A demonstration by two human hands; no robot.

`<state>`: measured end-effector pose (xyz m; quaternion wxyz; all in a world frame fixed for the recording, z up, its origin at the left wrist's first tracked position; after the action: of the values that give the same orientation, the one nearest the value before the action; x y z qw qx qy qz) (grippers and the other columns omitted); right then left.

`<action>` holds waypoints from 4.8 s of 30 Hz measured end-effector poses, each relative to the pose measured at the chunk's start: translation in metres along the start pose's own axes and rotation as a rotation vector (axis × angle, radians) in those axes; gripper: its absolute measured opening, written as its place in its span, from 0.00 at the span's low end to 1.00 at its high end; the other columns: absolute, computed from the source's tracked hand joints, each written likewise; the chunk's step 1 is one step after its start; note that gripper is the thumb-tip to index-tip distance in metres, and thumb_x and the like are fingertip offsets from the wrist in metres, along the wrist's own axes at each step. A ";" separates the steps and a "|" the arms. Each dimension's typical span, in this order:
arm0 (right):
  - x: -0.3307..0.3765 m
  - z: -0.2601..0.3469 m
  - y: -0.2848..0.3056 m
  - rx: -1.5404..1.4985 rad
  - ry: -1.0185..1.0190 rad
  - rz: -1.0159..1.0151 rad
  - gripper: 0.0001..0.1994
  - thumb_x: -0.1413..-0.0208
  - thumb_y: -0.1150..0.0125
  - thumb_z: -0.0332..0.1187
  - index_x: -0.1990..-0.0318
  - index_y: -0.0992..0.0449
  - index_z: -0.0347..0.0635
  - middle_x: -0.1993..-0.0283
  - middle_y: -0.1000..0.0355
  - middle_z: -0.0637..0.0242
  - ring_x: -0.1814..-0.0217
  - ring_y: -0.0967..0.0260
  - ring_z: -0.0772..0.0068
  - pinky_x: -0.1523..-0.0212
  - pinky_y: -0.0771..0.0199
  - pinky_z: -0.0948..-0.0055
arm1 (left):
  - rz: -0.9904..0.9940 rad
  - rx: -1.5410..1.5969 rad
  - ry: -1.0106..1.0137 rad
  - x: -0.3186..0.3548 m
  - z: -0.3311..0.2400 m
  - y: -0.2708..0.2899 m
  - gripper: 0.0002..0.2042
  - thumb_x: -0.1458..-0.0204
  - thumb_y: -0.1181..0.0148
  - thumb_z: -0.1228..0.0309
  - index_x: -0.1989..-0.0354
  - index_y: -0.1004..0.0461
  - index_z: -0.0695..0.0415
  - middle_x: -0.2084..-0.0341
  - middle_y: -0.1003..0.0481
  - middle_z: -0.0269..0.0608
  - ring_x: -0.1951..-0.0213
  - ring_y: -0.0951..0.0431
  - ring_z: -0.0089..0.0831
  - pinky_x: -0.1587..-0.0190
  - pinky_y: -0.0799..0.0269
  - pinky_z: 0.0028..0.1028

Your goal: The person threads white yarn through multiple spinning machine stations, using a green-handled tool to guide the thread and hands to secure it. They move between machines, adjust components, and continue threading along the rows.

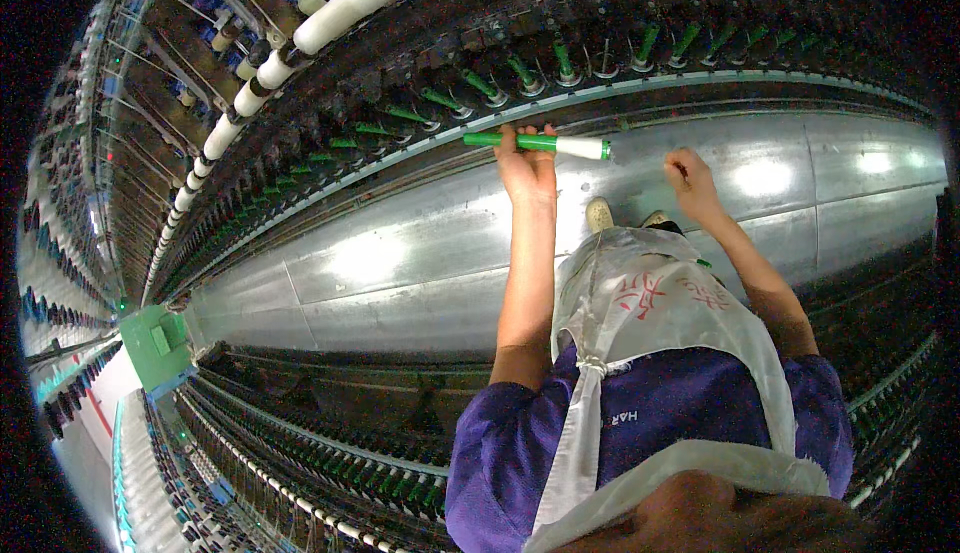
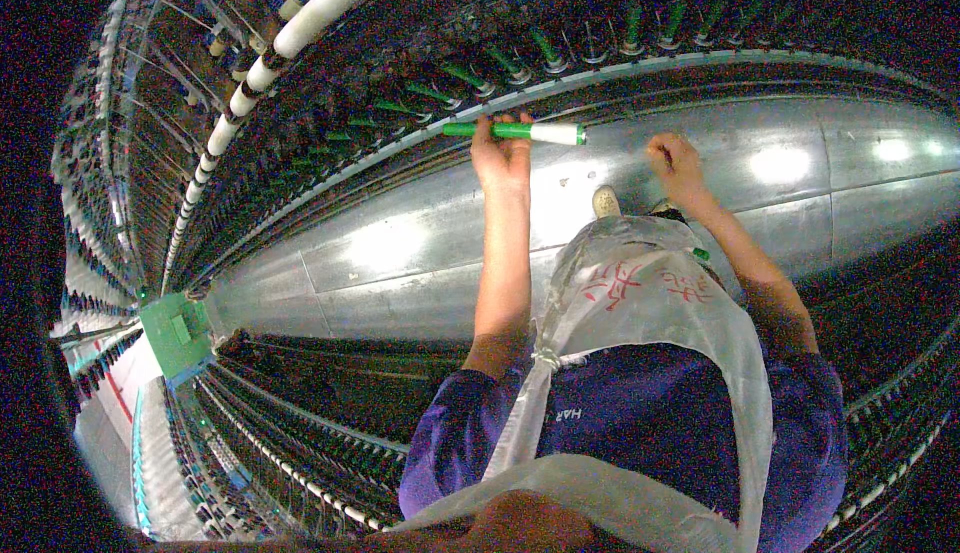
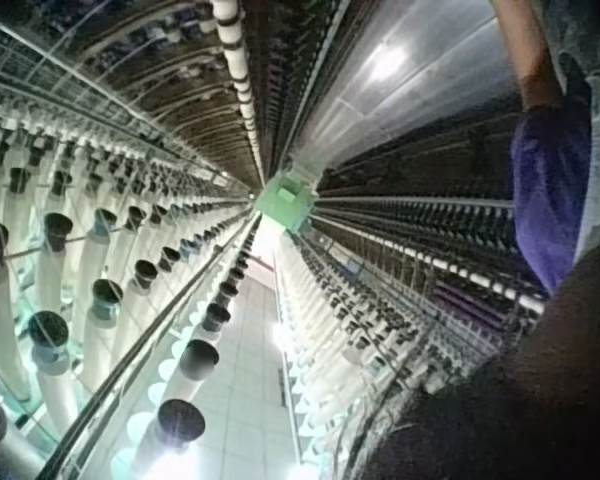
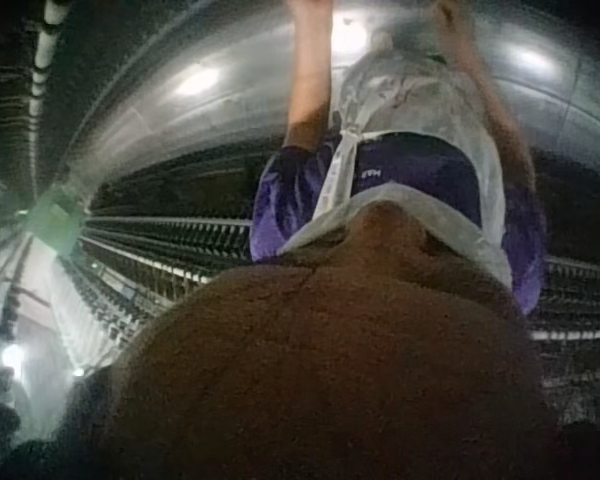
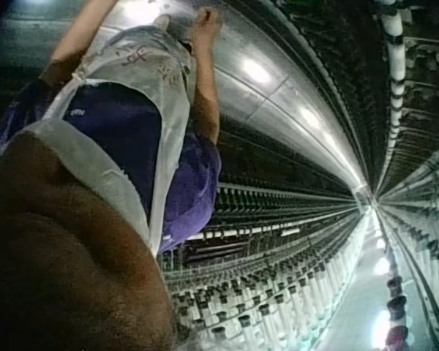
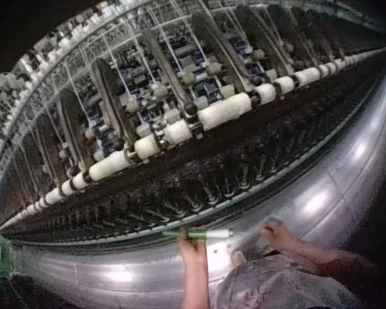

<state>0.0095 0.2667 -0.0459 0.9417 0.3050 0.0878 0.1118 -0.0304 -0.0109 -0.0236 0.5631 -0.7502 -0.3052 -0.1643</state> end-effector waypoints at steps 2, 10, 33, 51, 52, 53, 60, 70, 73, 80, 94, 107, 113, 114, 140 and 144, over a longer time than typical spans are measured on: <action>-0.014 0.030 0.007 -0.254 -0.202 0.038 0.10 0.46 0.47 0.37 0.61 0.29 0.41 0.64 0.29 0.65 0.64 0.33 0.77 0.64 0.32 0.74 | 0.017 -0.003 -0.004 0.005 0.005 -0.006 0.03 0.44 0.54 0.69 0.65 0.38 0.53 0.74 0.36 0.35 0.71 0.35 0.28 0.62 0.33 0.41; -0.032 0.101 -0.014 -1.015 -0.493 0.524 0.10 0.45 0.47 0.36 0.70 0.29 0.36 0.83 0.41 0.76 0.82 0.47 0.85 0.81 0.48 0.83 | 0.239 0.035 0.149 0.014 0.006 -0.026 0.06 0.44 0.57 0.68 0.67 0.36 0.56 0.79 0.36 0.33 0.75 0.37 0.27 0.70 0.38 0.29; -0.007 0.025 0.015 0.078 -0.165 0.091 0.13 0.54 0.40 0.34 0.59 0.26 0.42 0.59 0.30 0.59 0.55 0.35 0.57 0.56 0.32 0.65 | 0.277 -0.116 -0.058 0.020 -0.007 -0.036 0.06 0.43 0.55 0.68 0.58 0.38 0.51 0.75 0.36 0.32 0.73 0.37 0.24 0.68 0.37 0.29; -0.022 0.134 -0.008 0.283 0.582 -0.182 0.11 0.69 0.42 0.21 0.75 0.36 0.38 0.73 0.39 0.59 0.71 0.40 0.58 0.74 0.37 0.67 | 0.264 -0.329 -0.207 0.057 0.012 -0.065 0.06 0.44 0.51 0.69 0.60 0.40 0.51 0.75 0.37 0.33 0.72 0.36 0.25 0.67 0.36 0.29; -0.017 0.128 -0.010 0.257 0.577 -0.157 0.12 0.70 0.41 0.21 0.75 0.36 0.38 0.73 0.39 0.59 0.71 0.40 0.58 0.75 0.37 0.67 | 0.223 -0.340 -0.213 0.055 0.010 -0.063 0.06 0.44 0.51 0.69 0.61 0.41 0.51 0.74 0.37 0.33 0.72 0.36 0.25 0.66 0.35 0.29; -0.013 0.119 -0.012 0.253 0.536 -0.124 0.11 0.70 0.42 0.22 0.75 0.36 0.38 0.73 0.39 0.59 0.69 0.40 0.57 0.72 0.36 0.65 | 0.216 -0.322 -0.200 0.053 0.009 -0.061 0.06 0.44 0.51 0.69 0.61 0.41 0.51 0.74 0.37 0.33 0.72 0.36 0.24 0.66 0.34 0.30; 0.006 0.071 0.004 0.158 0.250 -0.114 0.10 0.67 0.43 0.23 0.75 0.36 0.40 0.73 0.38 0.59 0.67 0.39 0.55 0.65 0.36 0.60 | 0.204 -0.227 -0.175 0.043 0.000 -0.052 0.07 0.44 0.50 0.68 0.62 0.41 0.51 0.74 0.36 0.32 0.72 0.35 0.23 0.65 0.31 0.32; -0.040 0.118 0.018 -0.247 0.049 0.063 0.06 0.52 0.43 0.26 0.66 0.26 0.36 0.70 0.31 0.65 0.69 0.35 0.71 0.69 0.34 0.74 | 0.303 -0.213 -0.081 0.046 0.006 -0.057 0.11 0.42 0.54 0.64 0.54 0.41 0.53 0.76 0.37 0.33 0.74 0.37 0.22 0.72 0.37 0.25; -0.048 0.132 0.013 -0.137 0.095 0.151 0.04 0.54 0.42 0.26 0.69 0.26 0.37 0.71 0.32 0.64 0.69 0.35 0.68 0.69 0.34 0.73 | 0.316 -0.230 -0.075 0.049 0.008 -0.059 0.11 0.42 0.54 0.64 0.54 0.40 0.54 0.76 0.37 0.33 0.74 0.37 0.22 0.72 0.38 0.25; -0.043 0.142 0.012 0.072 0.343 0.007 0.06 0.64 0.43 0.25 0.78 0.35 0.41 0.76 0.38 0.62 0.71 0.38 0.60 0.71 0.36 0.65 | 0.303 -0.208 -0.057 0.050 0.010 -0.055 0.09 0.43 0.53 0.65 0.57 0.40 0.53 0.77 0.37 0.32 0.75 0.37 0.22 0.72 0.37 0.25; 0.009 0.030 0.043 -0.170 -0.269 -0.058 0.04 0.59 0.49 0.24 0.72 0.33 0.40 0.75 0.38 0.69 0.73 0.41 0.78 0.72 0.39 0.78 | 0.091 -0.046 -0.157 0.019 -0.030 -0.021 0.09 0.44 0.51 0.63 0.64 0.41 0.53 0.76 0.36 0.33 0.73 0.35 0.25 0.68 0.32 0.32; -0.076 0.102 0.088 -1.276 -0.343 0.130 0.05 0.47 0.48 0.32 0.71 0.36 0.43 0.69 0.37 0.71 0.72 0.39 0.80 0.75 0.38 0.81 | 1.045 -1.490 0.390 0.068 0.058 -0.009 0.24 0.42 0.65 0.48 0.58 0.34 0.58 0.84 0.34 0.32 0.84 0.37 0.20 0.79 0.40 0.21; -0.105 0.029 0.116 0.292 0.097 -0.167 0.08 0.51 0.48 0.33 0.67 0.35 0.39 0.73 0.33 0.60 0.72 0.34 0.61 0.73 0.34 0.65 | 0.969 -2.137 -0.058 0.035 -0.014 0.033 0.20 0.51 0.43 0.61 0.53 0.35 0.58 0.65 0.26 0.49 0.63 0.25 0.43 0.64 0.30 0.34; -0.103 0.007 0.113 0.491 0.078 -0.113 0.10 0.52 0.48 0.34 0.65 0.33 0.38 0.72 0.31 0.56 0.71 0.32 0.55 0.70 0.32 0.59 | 0.950 -2.276 -0.215 0.024 -0.035 0.044 0.19 0.51 0.43 0.62 0.54 0.34 0.58 0.65 0.27 0.50 0.63 0.25 0.45 0.64 0.30 0.36; -0.163 -0.058 -0.085 0.597 -0.172 -0.051 0.13 0.52 0.47 0.35 0.57 0.25 0.53 0.78 0.28 0.59 0.77 0.30 0.59 0.76 0.30 0.59 | 0.084 -1.667 -0.540 -0.054 -0.206 0.156 0.09 0.53 0.41 0.76 0.64 0.34 0.60 0.79 0.33 0.31 0.76 0.36 0.18 0.75 0.38 0.22; -0.156 -0.070 -0.084 0.576 -0.204 -0.211 0.15 0.52 0.46 0.34 0.55 0.26 0.48 0.79 0.28 0.57 0.77 0.29 0.57 0.75 0.30 0.58 | 0.040 -1.457 -0.565 -0.064 -0.207 0.137 0.16 0.52 0.41 0.75 0.56 0.38 0.60 0.73 0.31 0.35 0.72 0.33 0.20 0.71 0.35 0.21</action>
<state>-0.1434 0.1982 -0.1367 0.8270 0.5578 0.0520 -0.0470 0.0286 -0.2482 -0.0988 -0.1679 -0.9494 -0.2387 -0.1158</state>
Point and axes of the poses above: each hand's wrist, its own x-axis away from the middle knuckle, its own y-axis out of the back of the hand, z = x × y, the point moved 4 cm from there along -x, towards the middle knuckle
